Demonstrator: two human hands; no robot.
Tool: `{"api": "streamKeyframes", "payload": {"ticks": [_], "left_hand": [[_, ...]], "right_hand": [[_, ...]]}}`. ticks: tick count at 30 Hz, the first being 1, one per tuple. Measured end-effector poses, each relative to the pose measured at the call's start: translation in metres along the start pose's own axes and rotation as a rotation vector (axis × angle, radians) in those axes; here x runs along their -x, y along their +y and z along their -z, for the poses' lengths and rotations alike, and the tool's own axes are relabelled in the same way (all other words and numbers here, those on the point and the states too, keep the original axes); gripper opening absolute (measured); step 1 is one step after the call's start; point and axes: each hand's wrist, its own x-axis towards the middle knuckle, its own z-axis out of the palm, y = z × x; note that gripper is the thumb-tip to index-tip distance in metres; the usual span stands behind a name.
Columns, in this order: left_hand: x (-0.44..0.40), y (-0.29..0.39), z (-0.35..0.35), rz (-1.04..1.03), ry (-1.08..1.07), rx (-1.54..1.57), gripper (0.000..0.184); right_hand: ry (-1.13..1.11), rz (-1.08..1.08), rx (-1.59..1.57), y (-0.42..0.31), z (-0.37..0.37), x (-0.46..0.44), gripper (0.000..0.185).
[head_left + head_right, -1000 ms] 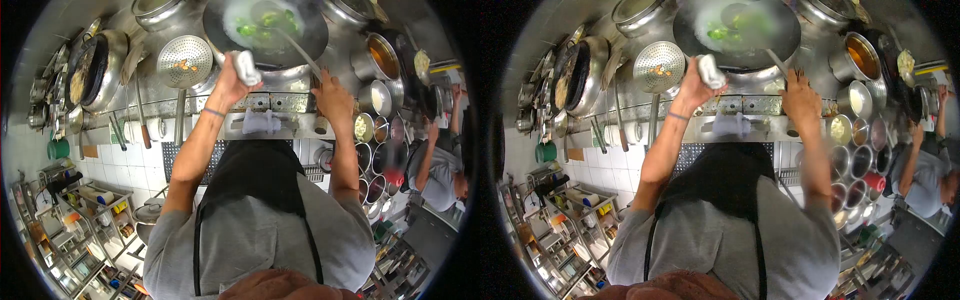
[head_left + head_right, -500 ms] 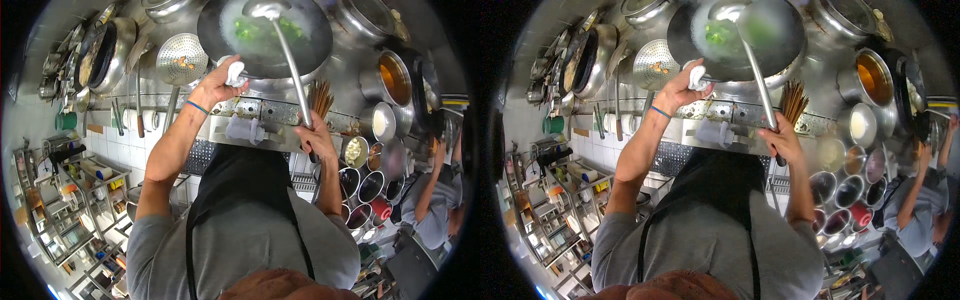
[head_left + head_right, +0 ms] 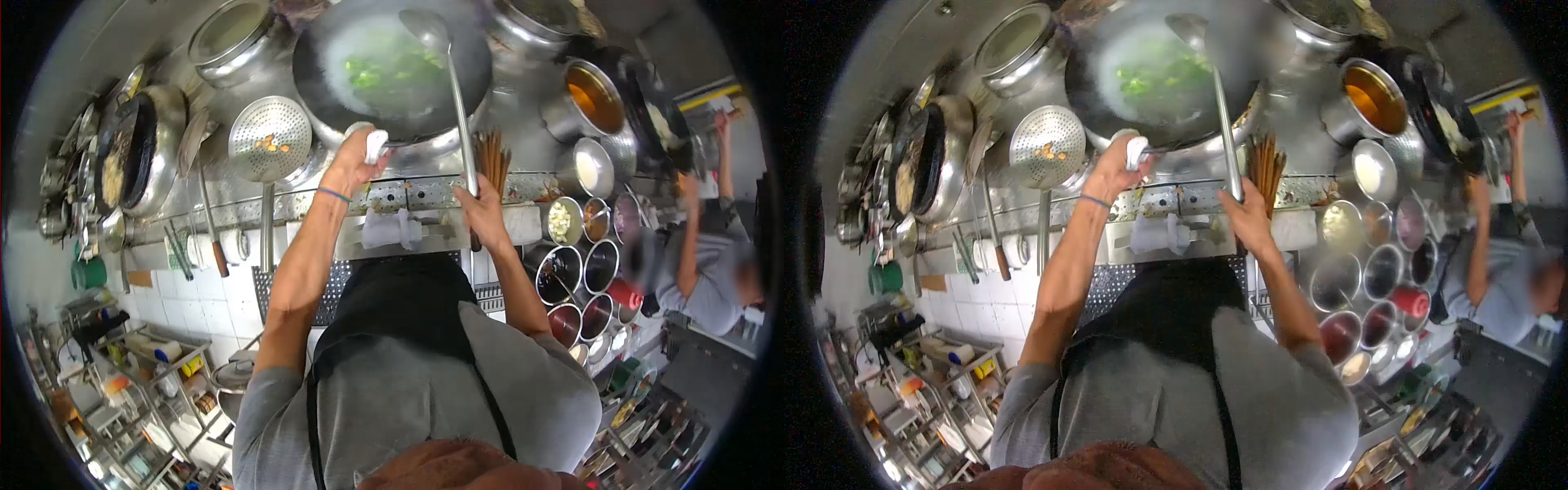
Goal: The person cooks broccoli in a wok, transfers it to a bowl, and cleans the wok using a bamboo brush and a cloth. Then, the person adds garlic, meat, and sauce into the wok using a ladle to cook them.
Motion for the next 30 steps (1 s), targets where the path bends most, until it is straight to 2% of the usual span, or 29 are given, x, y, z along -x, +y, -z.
{"api": "streamKeyframes", "payload": {"ticks": [1, 2, 4, 7, 8, 11, 14, 17, 19, 23, 26, 30], "left_hand": [[0.01, -0.006, -0.009, 0.044, -0.027, 0.097, 0.019], [0.021, -0.013, -0.017, 0.049, -0.038, 0.101, 0.018], [0.037, -0.013, -0.035, 0.038, -0.021, 0.106, 0.019], [0.003, -0.01, -0.028, -0.003, 0.005, 0.114, 0.018], [0.006, -0.015, -0.033, -0.046, 0.063, 0.13, 0.018], [0.008, -0.021, -0.038, -0.027, -0.003, 0.146, 0.017], [0.011, -0.023, -0.041, -0.1, 0.027, 0.117, 0.016], [0.012, -0.022, -0.038, -0.085, 0.05, 0.106, 0.015], [0.009, -0.021, -0.036, -0.07, 0.054, 0.113, 0.014], [0.009, -0.021, -0.036, -0.088, 0.024, 0.119, 0.013], [0.009, -0.022, -0.036, -0.083, 0.02, 0.118, 0.014], [0.011, -0.02, -0.038, -0.08, 0.038, 0.134, 0.014]], "right_hand": [[-0.003, -0.128, -0.123, -0.021, -0.001, -0.003, 0.015], [-0.024, -0.11, -0.27, -0.031, 0.002, -0.011, 0.015], [0.087, -0.078, -0.191, -0.059, 0.013, -0.035, 0.015], [0.277, 0.028, -0.031, -0.11, 0.035, -0.07, 0.016], [0.287, 0.059, -0.035, -0.115, 0.052, -0.092, 0.015], [0.335, 0.08, -0.013, -0.132, 0.099, -0.174, 0.017], [0.369, 0.082, 0.042, -0.148, 0.12, -0.244, 0.013], [0.362, 0.082, 0.126, -0.149, 0.124, -0.278, 0.009], [0.351, 0.092, 0.124, -0.152, 0.108, -0.258, 0.009], [0.3, 0.183, -0.038, -0.098, 0.092, -0.237, 0.01], [0.387, 0.137, -0.09, -0.072, 0.089, -0.239, 0.008], [0.546, 0.199, 0.095, -0.064, 0.11, -0.254, 0.008]]}}
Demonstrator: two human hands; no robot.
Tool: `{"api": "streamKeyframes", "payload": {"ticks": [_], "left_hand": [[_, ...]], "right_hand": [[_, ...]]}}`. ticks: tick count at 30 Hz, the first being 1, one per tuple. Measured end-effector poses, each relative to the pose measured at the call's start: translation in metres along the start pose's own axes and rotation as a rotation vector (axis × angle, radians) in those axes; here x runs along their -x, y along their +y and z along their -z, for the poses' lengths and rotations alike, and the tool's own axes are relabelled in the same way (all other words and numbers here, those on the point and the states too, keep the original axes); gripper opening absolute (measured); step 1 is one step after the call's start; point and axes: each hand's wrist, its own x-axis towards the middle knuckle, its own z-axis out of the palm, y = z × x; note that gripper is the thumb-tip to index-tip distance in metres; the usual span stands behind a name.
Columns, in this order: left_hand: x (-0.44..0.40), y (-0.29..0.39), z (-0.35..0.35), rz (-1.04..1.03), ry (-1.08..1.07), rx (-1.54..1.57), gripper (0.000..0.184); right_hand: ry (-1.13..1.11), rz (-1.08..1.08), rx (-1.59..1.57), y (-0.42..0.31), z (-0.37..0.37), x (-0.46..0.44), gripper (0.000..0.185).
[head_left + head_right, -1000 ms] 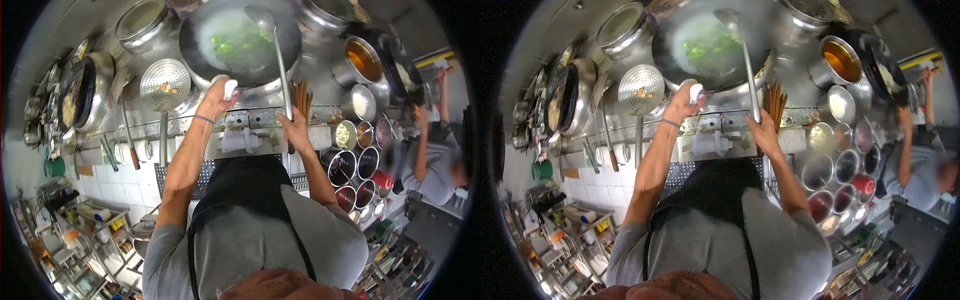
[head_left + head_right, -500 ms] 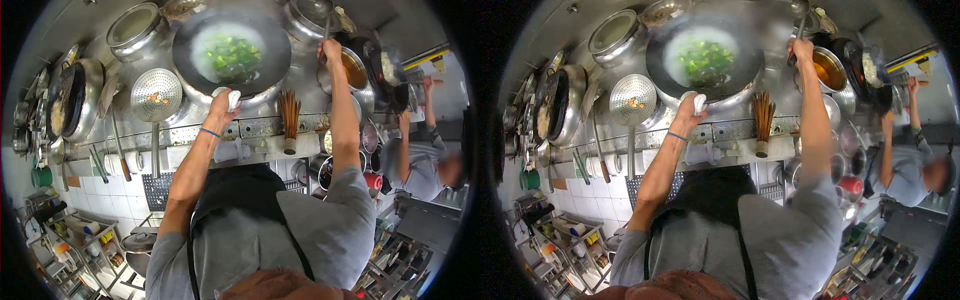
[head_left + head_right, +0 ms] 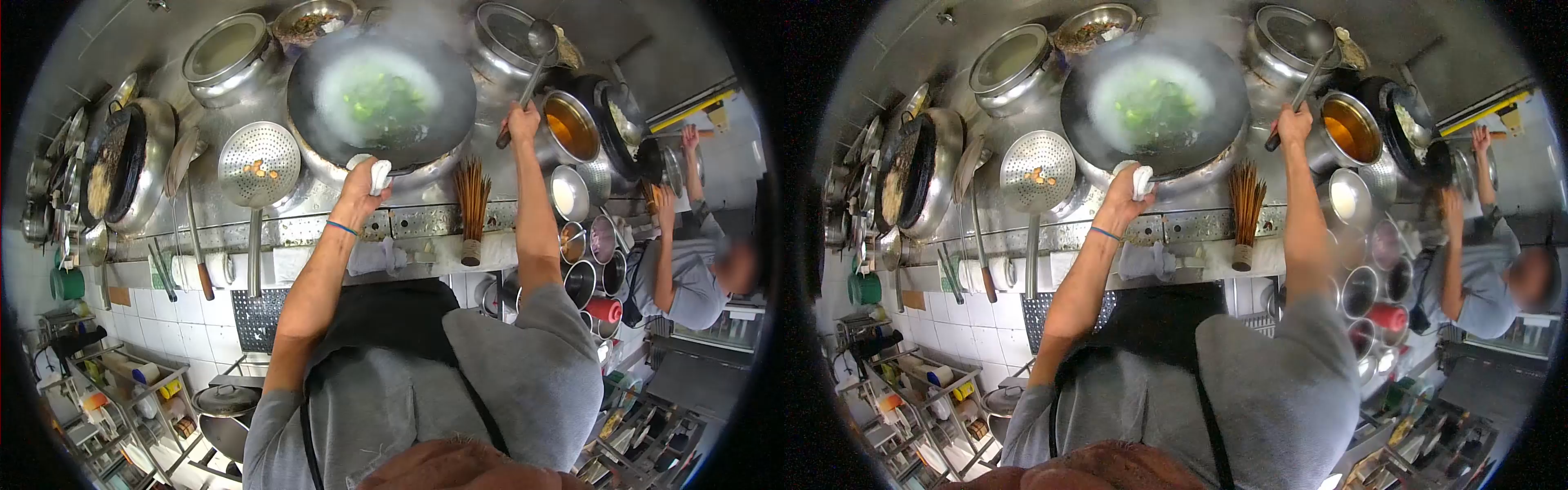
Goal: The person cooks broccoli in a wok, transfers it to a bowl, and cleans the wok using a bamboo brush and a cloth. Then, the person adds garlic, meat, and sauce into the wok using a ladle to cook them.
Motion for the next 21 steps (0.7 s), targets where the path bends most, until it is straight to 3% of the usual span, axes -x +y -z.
{"api": "streamKeyframes", "payload": {"ticks": [5, 8, 12, 13, 15, 17, 21], "left_hand": [[0.0, 0.001, 0.001, 0.017, -0.007, -0.003, 0.014], [-0.005, 0.0, 0.004, 0.021, -0.042, -0.004, 0.015], [-0.004, -0.001, 0.004, 0.009, -0.06, -0.006, 0.015], [-0.005, -0.001, 0.005, 0.013, -0.063, 0.003, 0.015], [-0.008, -0.002, 0.007, 0.02, -0.068, 0.022, 0.014], [-0.005, -0.001, 0.005, 0.003, -0.059, 0.009, 0.014], [-0.001, 0.0, -0.001, -0.01, -0.034, -0.009, 0.015]], "right_hand": [[-0.031, -0.019, 0.102, -0.02, 0.012, -0.059, 0.012], [-0.075, -0.165, 0.044, -0.023, 0.004, -0.092, 0.014], [-0.241, -0.496, -0.656, -0.045, 0.02, -0.118, 0.018], [-0.344, -0.491, -0.811, -0.051, 0.029, -0.119, 0.018], [-0.385, -0.564, -0.951, -0.061, 0.04, -0.119, 0.02], [-0.426, -0.5, -0.837, -0.08, 0.05, -0.093, 0.019], [-0.585, -0.612, -1.057, -0.118, 0.088, -0.047, 0.021]]}}
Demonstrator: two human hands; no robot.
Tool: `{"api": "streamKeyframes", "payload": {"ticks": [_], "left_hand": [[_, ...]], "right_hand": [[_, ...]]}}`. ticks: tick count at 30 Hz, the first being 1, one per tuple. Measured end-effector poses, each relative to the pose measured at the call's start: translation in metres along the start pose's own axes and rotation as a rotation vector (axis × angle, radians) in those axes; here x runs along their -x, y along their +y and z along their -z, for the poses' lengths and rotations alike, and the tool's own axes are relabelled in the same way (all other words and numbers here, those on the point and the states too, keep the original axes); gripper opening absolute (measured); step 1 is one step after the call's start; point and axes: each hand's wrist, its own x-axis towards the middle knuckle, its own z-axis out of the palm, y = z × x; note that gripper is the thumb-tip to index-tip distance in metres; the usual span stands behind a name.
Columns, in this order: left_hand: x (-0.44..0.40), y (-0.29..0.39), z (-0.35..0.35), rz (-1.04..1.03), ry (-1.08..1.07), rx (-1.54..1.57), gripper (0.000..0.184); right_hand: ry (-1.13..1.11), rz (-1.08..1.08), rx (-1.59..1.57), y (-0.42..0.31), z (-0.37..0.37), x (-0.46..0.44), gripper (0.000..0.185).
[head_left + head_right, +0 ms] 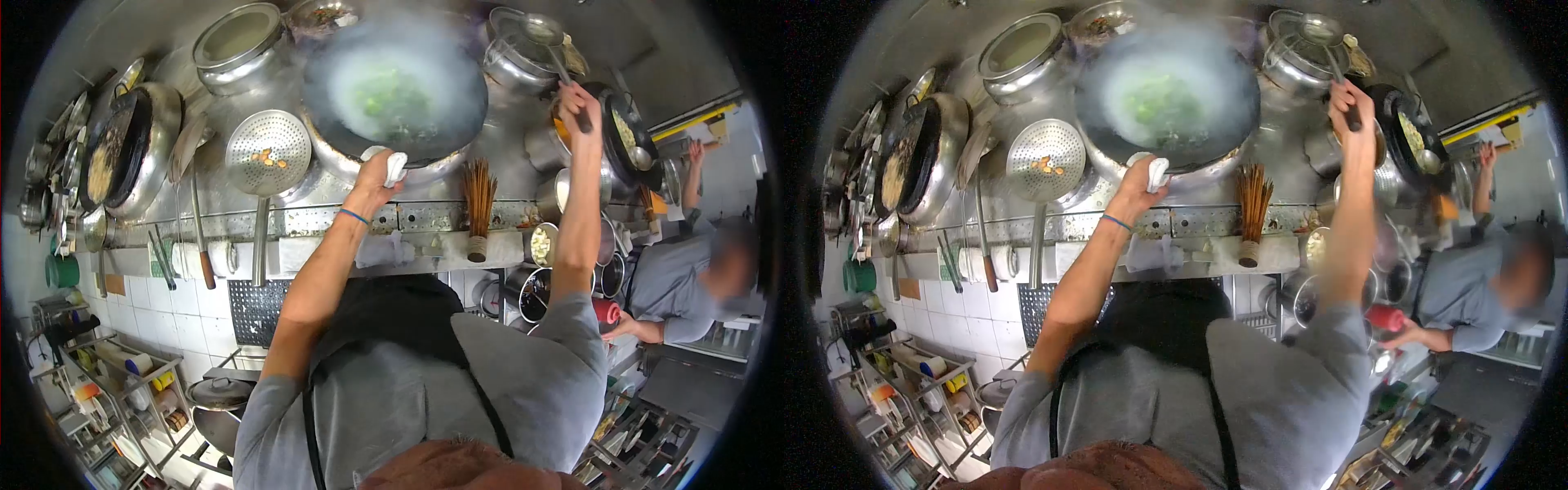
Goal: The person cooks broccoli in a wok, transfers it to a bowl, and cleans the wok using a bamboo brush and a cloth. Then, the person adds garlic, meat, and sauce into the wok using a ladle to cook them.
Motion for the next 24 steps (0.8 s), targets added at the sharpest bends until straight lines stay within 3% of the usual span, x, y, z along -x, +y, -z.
{"api": "streamKeyframes", "payload": {"ticks": [8, 15, 18, 20, 22, 24], "left_hand": [[-0.008, 0.001, 0.004, 0.054, -0.052, -0.036, 0.013], [0.017, 0.008, -0.004, 0.03, -0.073, -0.065, 0.021], [0.007, 0.005, -0.001, 0.023, -0.083, -0.064, 0.023], [0.01, 0.006, -0.002, 0.03, -0.088, -0.055, 0.024], [0.013, 0.006, -0.002, 0.008, -0.084, -0.057, 0.022], [0.021, 0.008, -0.007, 0.012, -0.032, -0.023, 0.02]], "right_hand": [[-0.185, -0.322, -0.403, 0.099, -0.064, 0.139, 0.049], [-0.151, -0.474, -0.478, 0.218, -0.071, 0.145, 0.049], [-0.187, -0.464, -0.254, 0.254, -0.052, 0.102, 0.039], [-0.293, -0.316, 0.145, 0.275, -0.024, 0.08, 0.026], [0.055, 0.018, 0.647, 0.298, -0.048, 0.092, 0.025], [0.106, 0.106, 1.002, 0.3, -0.046, 0.108, 0.032]]}}
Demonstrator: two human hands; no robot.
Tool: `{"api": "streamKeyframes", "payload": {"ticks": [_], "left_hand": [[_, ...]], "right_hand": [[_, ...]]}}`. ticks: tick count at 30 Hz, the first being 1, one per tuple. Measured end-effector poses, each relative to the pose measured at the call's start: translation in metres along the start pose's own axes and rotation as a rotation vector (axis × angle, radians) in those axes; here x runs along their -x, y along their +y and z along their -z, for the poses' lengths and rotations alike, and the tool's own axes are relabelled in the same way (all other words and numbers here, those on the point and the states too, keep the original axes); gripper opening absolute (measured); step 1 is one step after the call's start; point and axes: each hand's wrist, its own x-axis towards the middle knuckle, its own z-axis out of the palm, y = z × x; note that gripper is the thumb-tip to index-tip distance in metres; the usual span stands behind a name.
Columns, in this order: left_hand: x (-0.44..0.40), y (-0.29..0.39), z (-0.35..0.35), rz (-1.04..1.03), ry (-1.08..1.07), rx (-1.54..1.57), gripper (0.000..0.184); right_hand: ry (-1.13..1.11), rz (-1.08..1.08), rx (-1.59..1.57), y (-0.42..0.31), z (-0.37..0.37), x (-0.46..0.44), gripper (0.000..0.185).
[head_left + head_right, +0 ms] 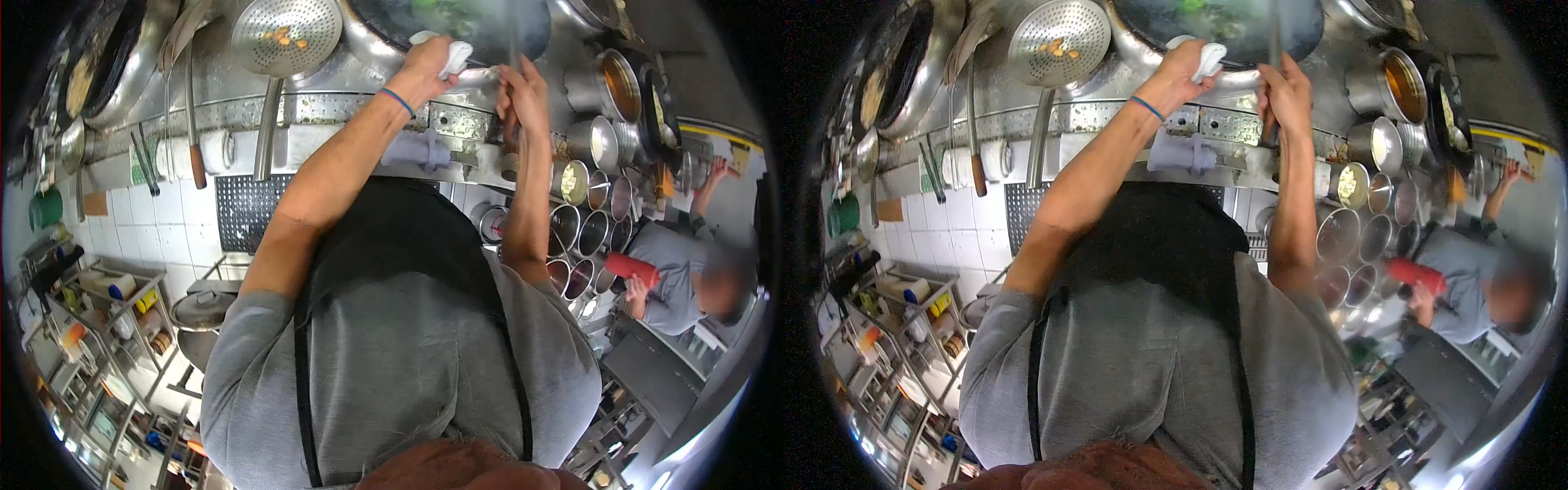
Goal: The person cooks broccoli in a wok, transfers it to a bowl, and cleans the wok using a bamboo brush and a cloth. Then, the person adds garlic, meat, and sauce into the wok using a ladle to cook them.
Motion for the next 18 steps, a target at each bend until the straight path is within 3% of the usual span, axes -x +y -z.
{"api": "streamKeyframes", "payload": {"ticks": [1, 7, 10, 12, 13, 16, 18], "left_hand": [[0.0, 0.001, -0.001, -0.004, 0.022, 0.009, 0.019], [-0.009, 0.0, 0.003, 0.07, -0.026, 0.085, 0.016], [-0.003, 0.003, 0.004, 0.124, -0.041, 0.16, 0.018], [0.003, 0.004, 0.001, 0.134, -0.021, 0.218, 0.02], [0.005, 0.006, -0.001, 0.15, -0.018, 0.222, 0.021], [0.01, 0.014, -0.007, 0.202, -0.002, 0.218, 0.022], [0.009, 0.026, -0.014, 0.243, -0.009, 0.199, 0.023]], "right_hand": [[0.034, 0.05, 0.171, -0.001, 0.004, 0.008, 0.036], [0.18, 0.165, 0.289, 0.007, 0.023, 0.056, 0.057], [0.216, 0.124, 0.342, 0.06, 0.025, 0.067, 0.045], [0.167, -0.059, 0.412, 0.087, 0.032, 0.075, 0.034], [0.237, 0.195, 0.637, 0.096, 0.03, 0.077, 0.031], [0.311, 0.055, 0.309, 0.083, 0.028, 0.096, 0.03], [0.335, 0.183, 0.434, 0.091, 0.034, 0.098, 0.033]]}}
